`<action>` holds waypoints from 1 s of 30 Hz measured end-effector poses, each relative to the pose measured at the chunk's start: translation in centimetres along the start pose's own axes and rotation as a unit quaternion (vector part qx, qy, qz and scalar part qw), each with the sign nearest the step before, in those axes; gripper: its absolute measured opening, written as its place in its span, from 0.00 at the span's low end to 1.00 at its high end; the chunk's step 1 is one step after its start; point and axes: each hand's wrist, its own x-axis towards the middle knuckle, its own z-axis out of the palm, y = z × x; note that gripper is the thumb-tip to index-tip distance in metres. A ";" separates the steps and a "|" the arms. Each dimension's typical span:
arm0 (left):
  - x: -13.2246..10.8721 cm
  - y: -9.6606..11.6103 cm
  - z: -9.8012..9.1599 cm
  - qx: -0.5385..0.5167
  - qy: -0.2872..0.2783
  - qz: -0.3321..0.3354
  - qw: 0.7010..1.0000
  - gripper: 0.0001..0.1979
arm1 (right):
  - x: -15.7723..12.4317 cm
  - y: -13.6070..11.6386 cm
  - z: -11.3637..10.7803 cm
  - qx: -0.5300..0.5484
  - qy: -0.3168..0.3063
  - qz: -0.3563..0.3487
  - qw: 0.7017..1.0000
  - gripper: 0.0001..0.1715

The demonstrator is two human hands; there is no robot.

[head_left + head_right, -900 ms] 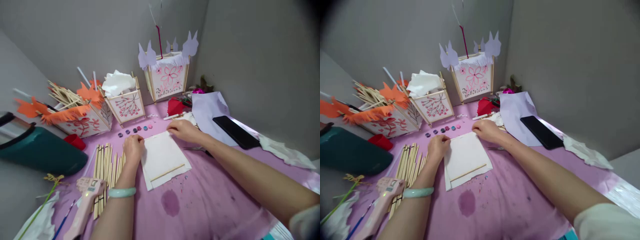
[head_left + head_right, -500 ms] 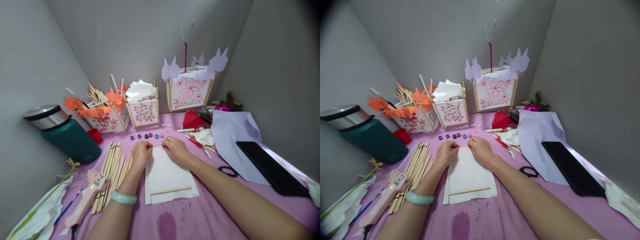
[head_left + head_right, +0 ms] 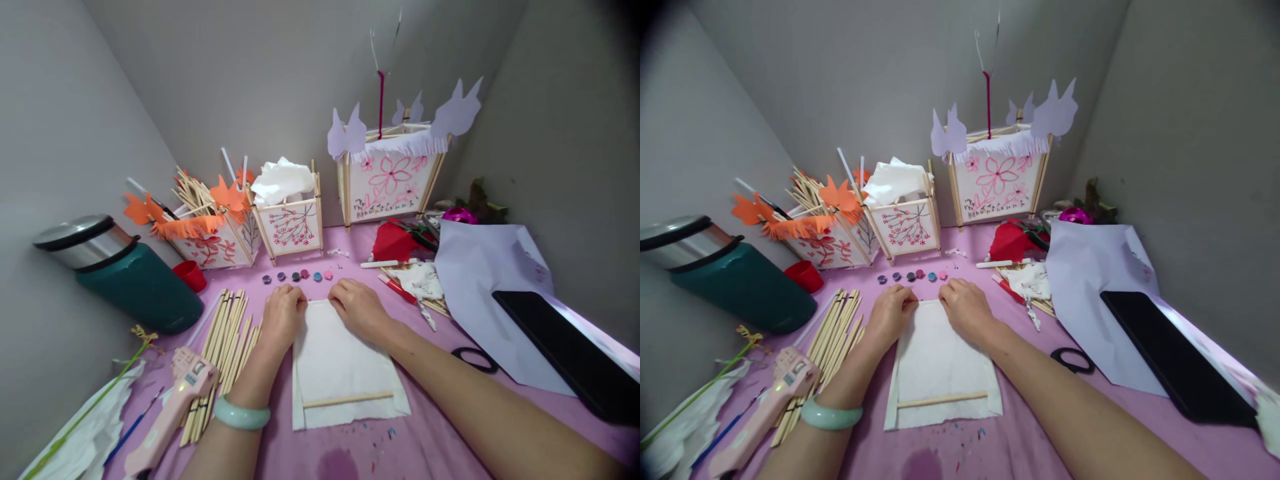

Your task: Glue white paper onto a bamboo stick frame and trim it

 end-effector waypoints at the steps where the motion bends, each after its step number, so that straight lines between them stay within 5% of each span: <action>1: -0.1 0.1 0.0 0.007 -0.001 0.001 1.000 0.07 | 0.0 0.0 0.0 -0.002 0.001 -0.001 1.000 0.07; 5: -0.2 0.3 -0.1 0.023 0.000 0.000 1.000 0.07 | -0.1 -0.7 -0.6 -0.005 0.006 -0.009 1.000 0.08; 12: 0.3 -0.4 0.3 -0.005 0.001 -0.008 1.000 0.06 | -0.2 -3.0 -1.0 -0.038 -0.010 -0.136 0.990 0.13; 30: 0.5 -0.4 0.8 -0.019 0.006 -0.044 0.999 0.07 | -0.7 -3.0 -0.7 -0.031 -0.033 -0.102 0.994 0.13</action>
